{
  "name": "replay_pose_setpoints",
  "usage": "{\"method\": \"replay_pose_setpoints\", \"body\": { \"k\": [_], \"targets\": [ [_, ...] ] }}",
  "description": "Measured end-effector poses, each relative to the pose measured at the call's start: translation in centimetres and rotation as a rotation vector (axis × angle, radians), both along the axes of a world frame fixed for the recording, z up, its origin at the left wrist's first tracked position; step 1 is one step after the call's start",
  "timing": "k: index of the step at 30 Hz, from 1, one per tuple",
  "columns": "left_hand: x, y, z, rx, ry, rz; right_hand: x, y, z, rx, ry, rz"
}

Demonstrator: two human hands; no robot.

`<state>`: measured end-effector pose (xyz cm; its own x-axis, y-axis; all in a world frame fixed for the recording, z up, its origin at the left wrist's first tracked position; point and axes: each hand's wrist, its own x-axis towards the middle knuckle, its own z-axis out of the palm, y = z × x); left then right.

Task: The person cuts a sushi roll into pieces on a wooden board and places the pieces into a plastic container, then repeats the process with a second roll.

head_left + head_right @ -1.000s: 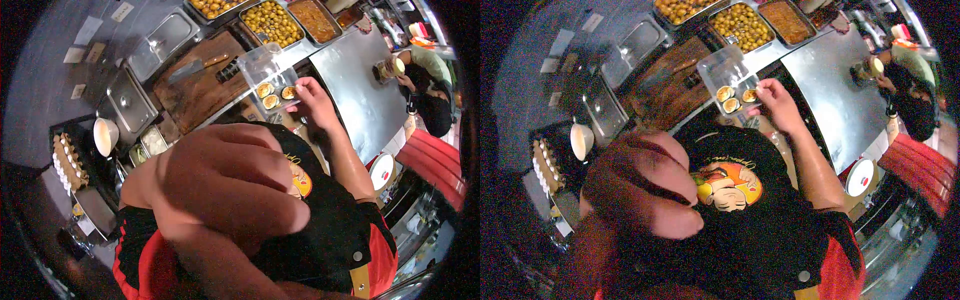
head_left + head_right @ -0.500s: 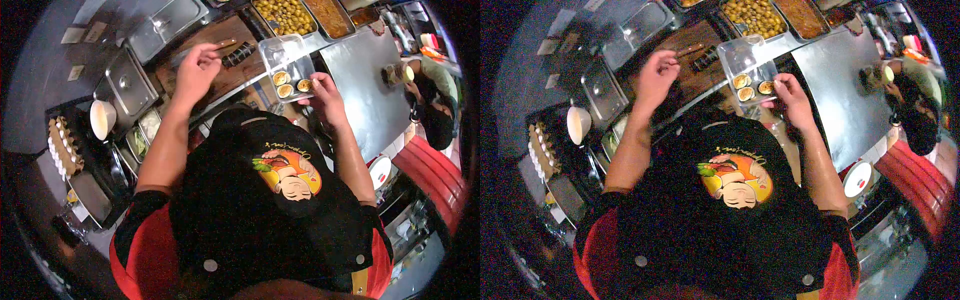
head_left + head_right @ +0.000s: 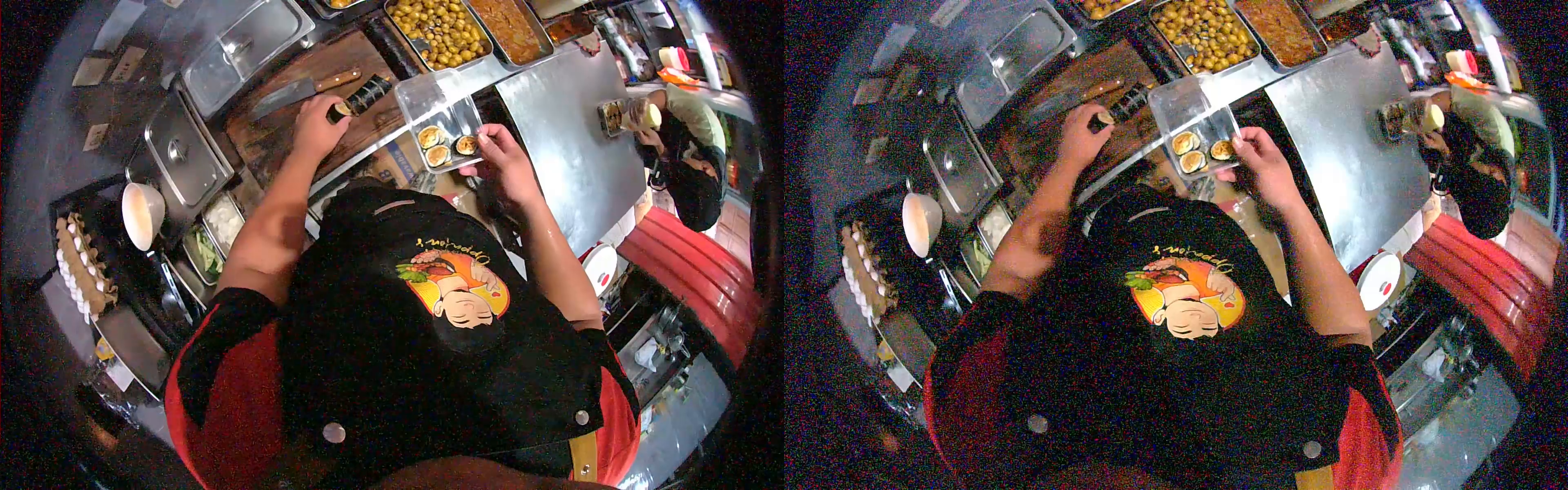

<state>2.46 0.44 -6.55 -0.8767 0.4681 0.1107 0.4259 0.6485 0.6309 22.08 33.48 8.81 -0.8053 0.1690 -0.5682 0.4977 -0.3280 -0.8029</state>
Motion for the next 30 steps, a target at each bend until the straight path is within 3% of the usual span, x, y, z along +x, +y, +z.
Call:
{"method": "replay_pose_setpoints", "body": {
  "k": [5,9,14,16,18,20,21,23,25,30],
  "targets": [
    [0.6,-2.4,-0.1,0.074,-0.146,0.037,-0.2,-0.1,-1.1,-0.011,-0.040,0.027],
    [0.4,-1.8,0.7,-0.001,-0.045,0.005,-0.7,-0.6,-1.0,-0.012,-0.052,0.053],
    [-0.9,-2.3,-0.1,0.039,-0.210,0.009,-1.6,-0.6,-2.4,-0.005,-0.043,0.072],
    [-1.0,-3.1,1.2,0.054,-0.173,-0.016,-2.1,-0.8,-3.4,0.184,0.057,0.123],
    [-0.9,-3.3,2.6,0.252,-0.369,0.100,-2.0,-1.0,-2.7,0.062,-0.034,0.064],
    [-0.5,-2.0,7.7,0.326,-0.457,0.097,-2.1,-0.6,-4.0,0.170,0.074,0.189],
    [-0.3,-1.1,10.6,0.344,-0.421,0.009,-2.5,-1.5,-2.5,-0.030,0.037,0.113],
    [-0.7,1.7,15.6,0.362,-0.382,-0.080,-2.7,-1.6,-2.8,-0.036,0.059,0.136],
    [-0.6,4.6,19.2,0.206,-0.286,-0.373,-3.1,-2.2,-2.3,-0.071,0.020,0.132],
    [-0.7,9.1,18.9,-0.039,-0.182,-0.566,-4.0,-3.5,-0.9,-0.022,0.171,0.119]
  ]
}}
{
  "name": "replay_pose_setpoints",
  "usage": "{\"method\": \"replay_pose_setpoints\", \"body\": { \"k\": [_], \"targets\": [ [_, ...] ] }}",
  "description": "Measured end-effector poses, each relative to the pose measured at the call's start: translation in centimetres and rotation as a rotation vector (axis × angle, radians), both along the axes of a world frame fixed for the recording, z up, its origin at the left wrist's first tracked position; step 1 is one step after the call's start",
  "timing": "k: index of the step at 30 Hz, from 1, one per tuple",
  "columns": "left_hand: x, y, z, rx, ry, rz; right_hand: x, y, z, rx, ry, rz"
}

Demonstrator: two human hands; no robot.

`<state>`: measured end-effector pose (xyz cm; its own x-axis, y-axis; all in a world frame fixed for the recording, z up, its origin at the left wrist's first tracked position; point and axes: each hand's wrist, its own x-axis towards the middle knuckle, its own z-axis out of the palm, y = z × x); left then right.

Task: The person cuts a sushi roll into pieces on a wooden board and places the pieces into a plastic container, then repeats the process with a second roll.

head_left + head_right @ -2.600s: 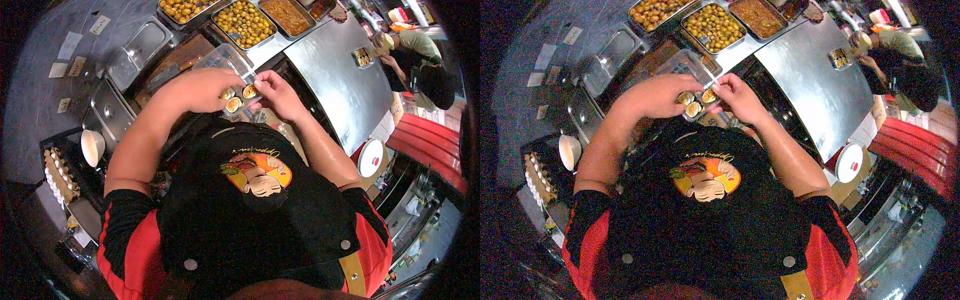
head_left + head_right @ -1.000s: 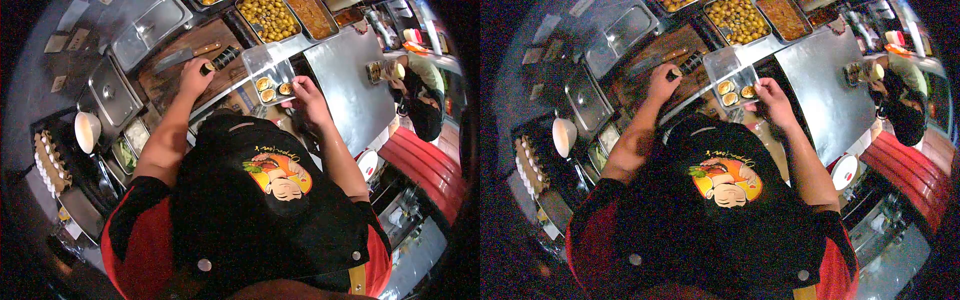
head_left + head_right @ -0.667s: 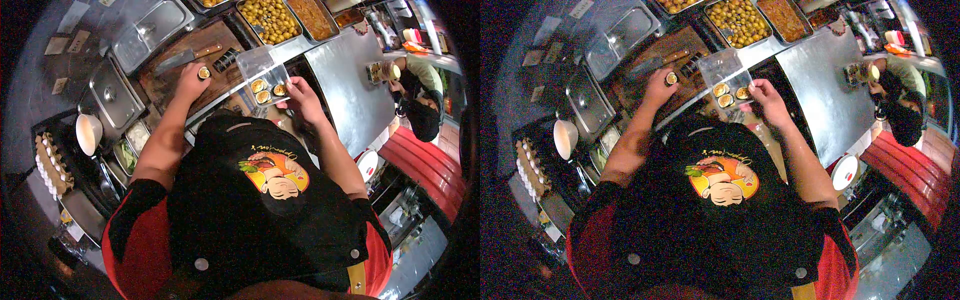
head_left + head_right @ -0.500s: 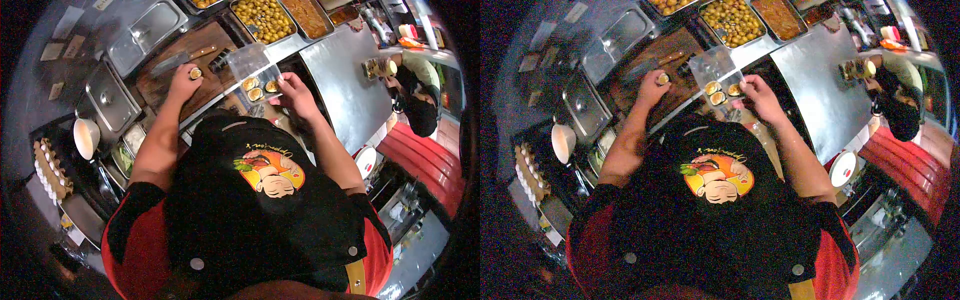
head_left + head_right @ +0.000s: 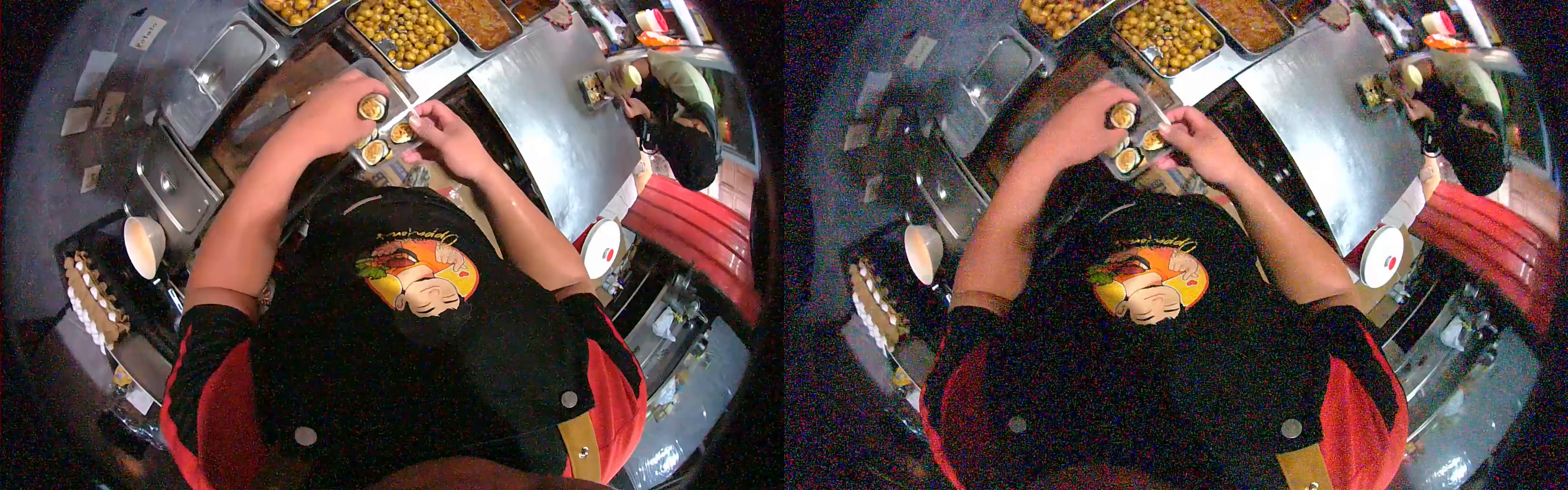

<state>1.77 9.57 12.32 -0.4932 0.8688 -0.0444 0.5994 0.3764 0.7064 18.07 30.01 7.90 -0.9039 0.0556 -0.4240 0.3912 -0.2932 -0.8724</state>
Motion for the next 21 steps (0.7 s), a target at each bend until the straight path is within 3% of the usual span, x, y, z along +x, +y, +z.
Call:
{"method": "replay_pose_setpoints", "body": {
  "k": [9,21],
  "targets": [
    [1.3,2.0,-0.8,0.060,-0.021,-0.180,0.8,0.8,2.3,-0.014,-0.049,0.016],
    [3.1,1.5,-1.7,0.119,-0.041,-0.095,0.6,0.0,2.0,0.031,0.012,-0.002]
  ]
}}
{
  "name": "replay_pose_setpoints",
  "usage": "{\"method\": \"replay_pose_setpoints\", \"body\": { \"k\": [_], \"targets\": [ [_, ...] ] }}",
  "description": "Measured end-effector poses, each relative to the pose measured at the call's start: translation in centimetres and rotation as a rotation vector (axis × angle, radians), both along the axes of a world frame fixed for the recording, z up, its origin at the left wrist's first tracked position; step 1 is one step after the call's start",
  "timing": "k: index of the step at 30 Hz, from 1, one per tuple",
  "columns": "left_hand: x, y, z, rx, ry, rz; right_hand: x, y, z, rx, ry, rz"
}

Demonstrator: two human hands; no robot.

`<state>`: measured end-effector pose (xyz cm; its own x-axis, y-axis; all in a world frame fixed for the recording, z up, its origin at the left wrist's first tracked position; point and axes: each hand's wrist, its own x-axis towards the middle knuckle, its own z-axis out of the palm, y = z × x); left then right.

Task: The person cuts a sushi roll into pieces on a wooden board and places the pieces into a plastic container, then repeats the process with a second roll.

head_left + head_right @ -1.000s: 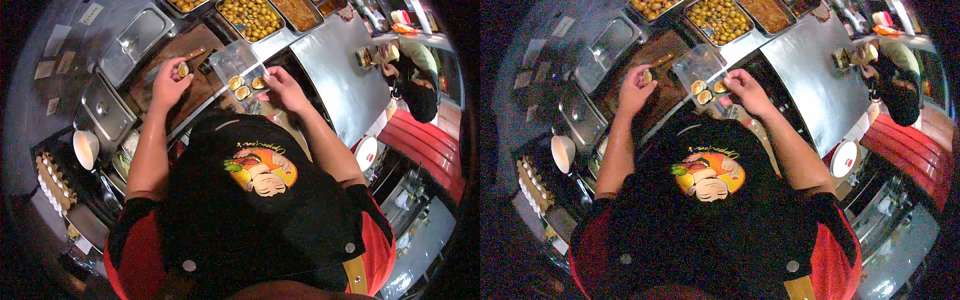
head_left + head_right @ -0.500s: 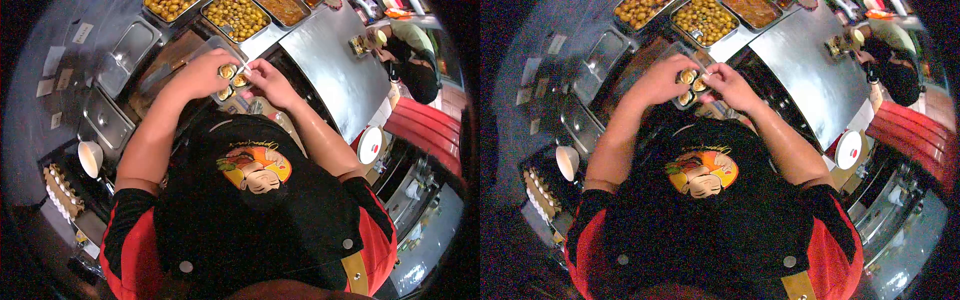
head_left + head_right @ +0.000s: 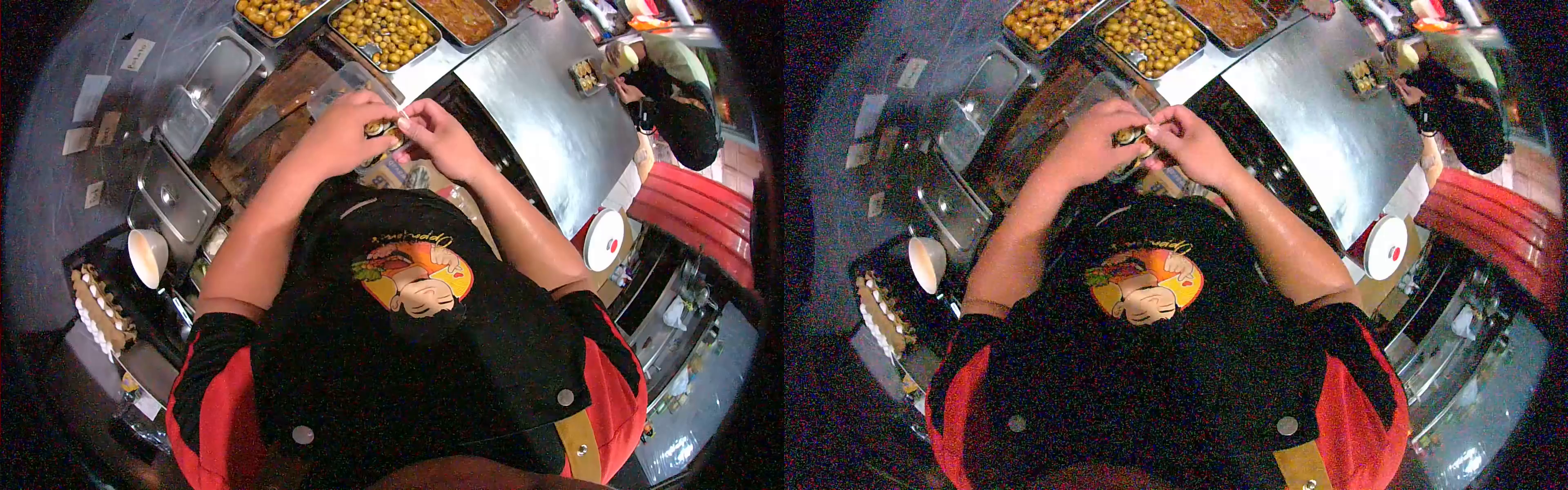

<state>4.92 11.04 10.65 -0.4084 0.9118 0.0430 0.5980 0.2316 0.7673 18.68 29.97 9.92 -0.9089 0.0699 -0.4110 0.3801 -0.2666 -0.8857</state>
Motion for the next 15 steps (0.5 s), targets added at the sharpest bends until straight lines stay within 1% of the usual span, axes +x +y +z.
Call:
{"method": "replay_pose_setpoints", "body": {
  "k": [4,9,12,15],
  "targets": [
    [0.7,-1.0,0.2,0.025,0.052,-0.033,0.2,0.1,0.3,-0.007,-0.024,-0.004],
    [1.2,-1.3,1.2,-0.039,0.143,-0.030,0.5,0.2,0.1,-0.018,-0.018,-0.001],
    [1.1,-1.6,1.7,-0.101,0.139,-0.065,0.6,0.0,-0.3,-0.022,-0.024,0.000],
    [1.3,-1.9,1.5,-0.046,0.064,-0.050,0.8,0.0,-0.8,-0.011,-0.029,0.004]
  ]
}}
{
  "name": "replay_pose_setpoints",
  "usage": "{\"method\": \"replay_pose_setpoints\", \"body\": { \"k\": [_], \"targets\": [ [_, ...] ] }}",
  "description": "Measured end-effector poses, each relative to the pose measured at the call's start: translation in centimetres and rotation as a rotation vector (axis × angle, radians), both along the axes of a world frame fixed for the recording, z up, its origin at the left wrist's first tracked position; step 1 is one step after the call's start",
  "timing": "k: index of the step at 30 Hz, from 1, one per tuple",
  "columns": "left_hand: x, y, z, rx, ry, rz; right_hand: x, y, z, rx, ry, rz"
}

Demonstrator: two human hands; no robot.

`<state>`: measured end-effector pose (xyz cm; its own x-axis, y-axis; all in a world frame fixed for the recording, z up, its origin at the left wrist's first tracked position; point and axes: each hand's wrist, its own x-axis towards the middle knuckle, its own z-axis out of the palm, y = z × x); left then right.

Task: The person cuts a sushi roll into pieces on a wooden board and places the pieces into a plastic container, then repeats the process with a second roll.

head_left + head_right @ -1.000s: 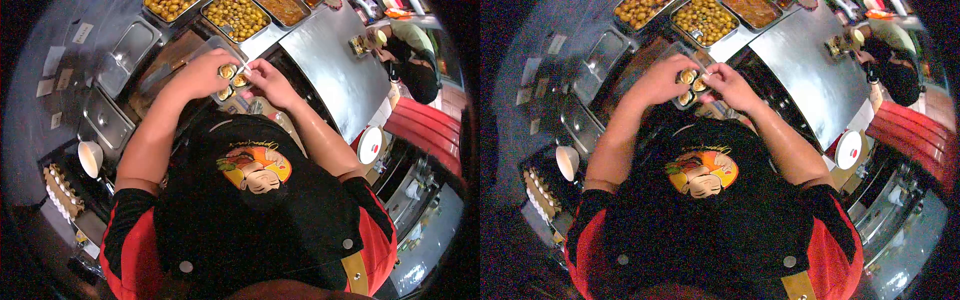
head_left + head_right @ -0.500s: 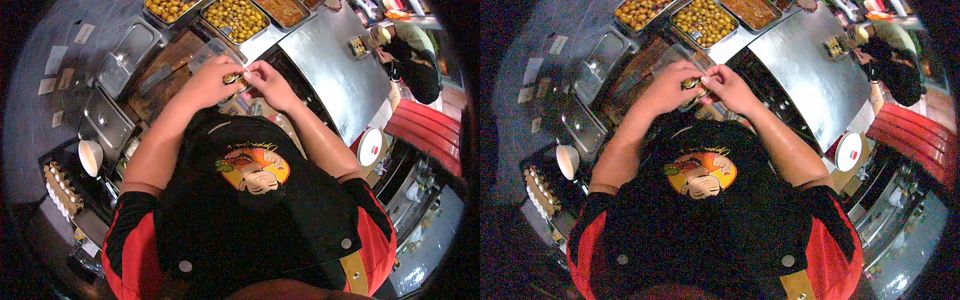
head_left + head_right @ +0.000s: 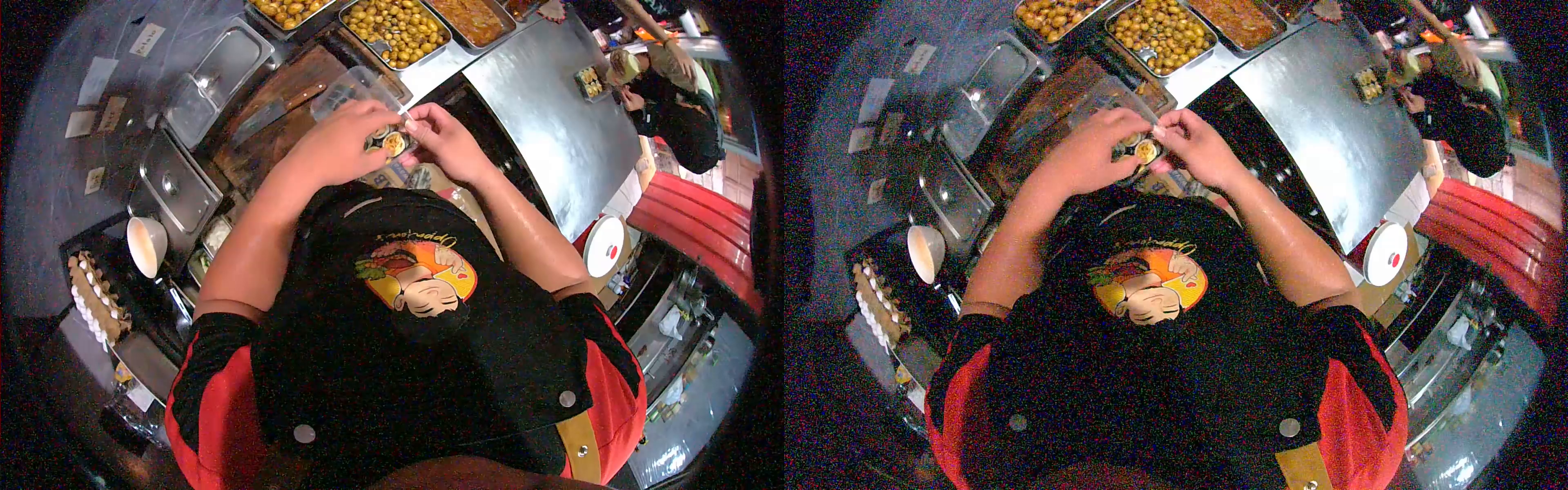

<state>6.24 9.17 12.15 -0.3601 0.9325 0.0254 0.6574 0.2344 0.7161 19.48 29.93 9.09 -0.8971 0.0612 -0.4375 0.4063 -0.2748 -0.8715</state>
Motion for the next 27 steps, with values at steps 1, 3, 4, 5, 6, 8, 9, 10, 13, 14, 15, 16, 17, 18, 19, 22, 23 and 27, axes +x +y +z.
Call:
{"method": "replay_pose_setpoints", "body": {
  "k": [1,3,4,5,6,8,9,10,13,14,15,16,17,18,19,22,23,27],
  "targets": [
    [0.0,-0.1,0.1,-0.001,0.000,0.001,0.0,0.0,-0.2,0.019,0.013,0.009],
    [-0.1,-0.4,0.4,-0.031,-0.069,0.029,0.4,0.0,-0.2,0.024,0.018,0.025],
    [-0.2,-0.5,0.6,-0.034,-0.069,0.031,0.5,0.0,-0.2,0.029,0.024,0.041],
    [-0.3,-0.7,0.8,0.019,-0.081,0.042,0.7,0.3,-0.6,0.026,0.026,0.044],
    [-0.5,-1.1,1.0,0.070,-0.093,0.056,0.7,0.4,-0.7,0.069,0.045,0.049],
    [-2.1,-2.4,1.5,0.117,-0.077,0.204,1.2,0.6,-0.2,0.027,0.022,0.010],
    [-3.3,-3.3,1.5,0.169,-0.062,0.342,1.3,0.9,0.2,0.028,-0.006,0.000],
    [-4.1,-4.2,0.5,0.243,-0.126,0.526,1.7,1.6,0.3,0.030,-0.038,-0.011],
    [-6.7,-7.6,-5.4,0.244,-0.244,0.786,3.0,3.4,-0.7,-0.037,-0.037,-0.078],
    [-6.8,-8.5,-8.7,0.114,-0.149,0.782,3.5,4.0,-1.6,-0.070,-0.020,-0.112],
    [-6.8,-9.0,-10.6,-0.015,-0.052,0.776,3.7,4.6,-1.4,-0.067,-0.019,-0.109],
    [-5.7,-8.5,-11.0,-0.083,-0.060,0.753,4.0,5.1,-1.3,-0.018,-0.047,-0.101],
    [-5.0,-7.8,-11.9,-0.116,-0.002,0.723,4.2,5.3,-1.2,0.031,-0.076,-0.094],
    [-4.2,-7.3,-13.0,-0.150,0.051,0.693,4.3,5.2,-1.1,0.035,-0.081,-0.092],
    [-3.6,-6.4,-13.8,-0.131,0.098,0.710,4.4,5.3,-1.0,0.042,-0.073,-0.110],
    [-3.0,-4.8,-15.8,-0.113,0.096,0.780,4.4,5.3,-0.8,0.042,-0.073,-0.143],
    [-3.0,-4.6,-16.5,-0.100,0.092,0.788,4.4,5.3,-0.8,0.028,-0.083,-0.163],
    [-3.4,-5.8,-18.9,-0.105,0.151,0.765,4.2,5.5,-1.0,0.031,-0.051,-0.153]
  ]
}}
